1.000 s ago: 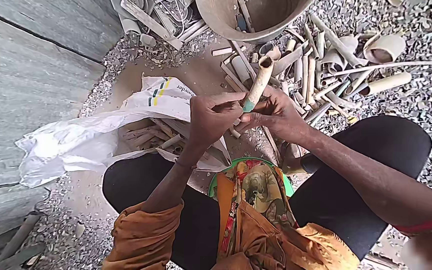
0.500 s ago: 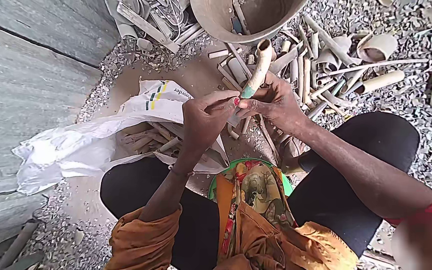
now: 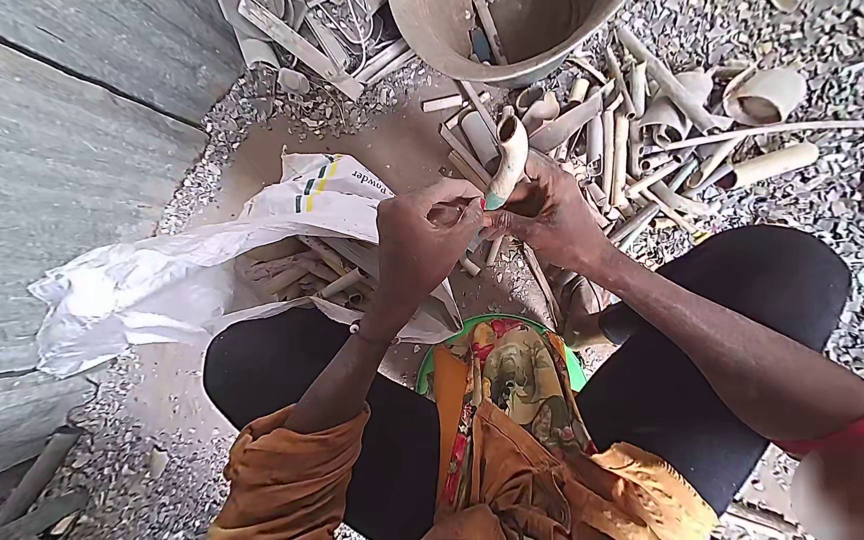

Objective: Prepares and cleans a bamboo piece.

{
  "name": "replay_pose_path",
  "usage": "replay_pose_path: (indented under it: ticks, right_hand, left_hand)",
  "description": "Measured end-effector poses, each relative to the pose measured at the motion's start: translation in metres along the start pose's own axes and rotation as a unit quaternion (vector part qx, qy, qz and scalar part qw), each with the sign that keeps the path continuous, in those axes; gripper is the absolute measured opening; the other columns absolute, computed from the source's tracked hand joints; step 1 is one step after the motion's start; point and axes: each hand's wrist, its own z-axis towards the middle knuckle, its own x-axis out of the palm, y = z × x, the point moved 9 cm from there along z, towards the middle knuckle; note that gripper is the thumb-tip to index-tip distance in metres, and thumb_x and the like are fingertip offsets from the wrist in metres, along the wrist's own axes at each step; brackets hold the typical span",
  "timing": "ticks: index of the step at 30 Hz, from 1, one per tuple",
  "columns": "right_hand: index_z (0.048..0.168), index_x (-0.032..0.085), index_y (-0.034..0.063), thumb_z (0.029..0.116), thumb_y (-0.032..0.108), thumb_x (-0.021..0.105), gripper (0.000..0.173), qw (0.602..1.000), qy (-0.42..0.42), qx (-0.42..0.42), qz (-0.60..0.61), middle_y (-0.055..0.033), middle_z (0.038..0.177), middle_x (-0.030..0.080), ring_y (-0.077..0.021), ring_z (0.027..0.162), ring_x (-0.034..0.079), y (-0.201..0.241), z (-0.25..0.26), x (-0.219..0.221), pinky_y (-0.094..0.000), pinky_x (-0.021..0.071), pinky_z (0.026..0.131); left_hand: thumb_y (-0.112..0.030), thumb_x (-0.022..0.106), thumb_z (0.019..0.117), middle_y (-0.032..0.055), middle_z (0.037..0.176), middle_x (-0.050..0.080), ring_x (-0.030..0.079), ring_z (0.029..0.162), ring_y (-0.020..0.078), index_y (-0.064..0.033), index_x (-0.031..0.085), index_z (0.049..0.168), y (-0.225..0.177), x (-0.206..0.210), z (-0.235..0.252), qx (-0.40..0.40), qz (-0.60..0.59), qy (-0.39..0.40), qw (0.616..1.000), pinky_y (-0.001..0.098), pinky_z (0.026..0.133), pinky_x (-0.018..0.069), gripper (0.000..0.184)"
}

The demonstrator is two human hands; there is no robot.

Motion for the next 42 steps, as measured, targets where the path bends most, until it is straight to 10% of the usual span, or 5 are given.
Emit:
replay_pose_path:
  ticks: [4,10,17,27,42]
  right_hand:
    - [0.128,0.055,-0.0022,0.0858,0.004,0.079,0.049,0.999,-0.002,0.014,-0.043,-0.0043,0.093,0.074,-0.0098,0.078,0.074,-0.009,-0.001,0.000,-0.0265,0.0652,0.073]
    - [0.132,0.050,-0.0050,0.0875,-0.004,0.073,0.050,0.999,0.025,0.037,0.007,-0.0060,0.095,0.073,-0.0112,0.078,0.075,-0.011,-0.002,0.002,-0.0264,0.0658,0.073]
    - [0.123,0.052,-0.0011,0.0878,-0.014,0.063,0.039,0.992,0.048,0.033,0.115,-0.0025,0.093,0.073,-0.0119,0.077,0.075,-0.009,-0.006,0.009,-0.0284,0.0662,0.072]
    - [0.116,0.053,-0.0002,0.0876,-0.008,0.072,0.035,0.995,0.015,0.025,0.092,-0.0050,0.090,0.074,-0.0162,0.076,0.076,-0.002,0.000,-0.001,-0.0315,0.0674,0.071]
    - [0.129,0.049,-0.0017,0.1008,-0.005,0.056,0.030,0.989,0.114,0.070,0.060,-0.0085,0.102,0.074,-0.0160,0.083,0.076,-0.011,-0.008,0.015,-0.0300,0.0663,0.075]
  left_hand:
    - [-0.018,0.070,0.0953,0.0063,0.099,0.071,0.067,0.092,0.0194,-0.0101,0.071,0.108,0.003,0.009,0.003,0.005,0.032,0.027,0.999,0.0395,0.080,0.0541,0.015]
    - [-0.013,0.069,0.0939,0.0032,0.070,0.056,0.050,0.055,0.0141,-0.0098,0.065,0.105,0.003,0.017,0.003,-0.001,0.038,0.054,0.998,0.0285,0.049,0.0409,0.012]
    - [-0.015,0.069,0.0919,0.0025,0.067,0.050,0.045,0.053,0.0143,-0.0086,0.062,0.098,0.000,0.020,0.003,0.034,0.054,0.058,0.996,0.0289,0.047,0.0361,0.012]
    - [-0.014,0.070,0.0972,0.0059,0.103,0.073,0.071,0.093,0.0118,-0.0063,0.072,0.111,0.001,0.006,0.003,0.040,-0.038,0.021,0.998,0.0282,0.082,0.0593,0.016]
    - [-0.011,0.077,0.0908,0.0072,0.109,0.077,0.076,0.091,0.0140,-0.0069,0.074,0.122,0.006,0.010,-0.002,0.000,-0.056,0.033,0.998,0.0293,0.080,0.0638,0.032]
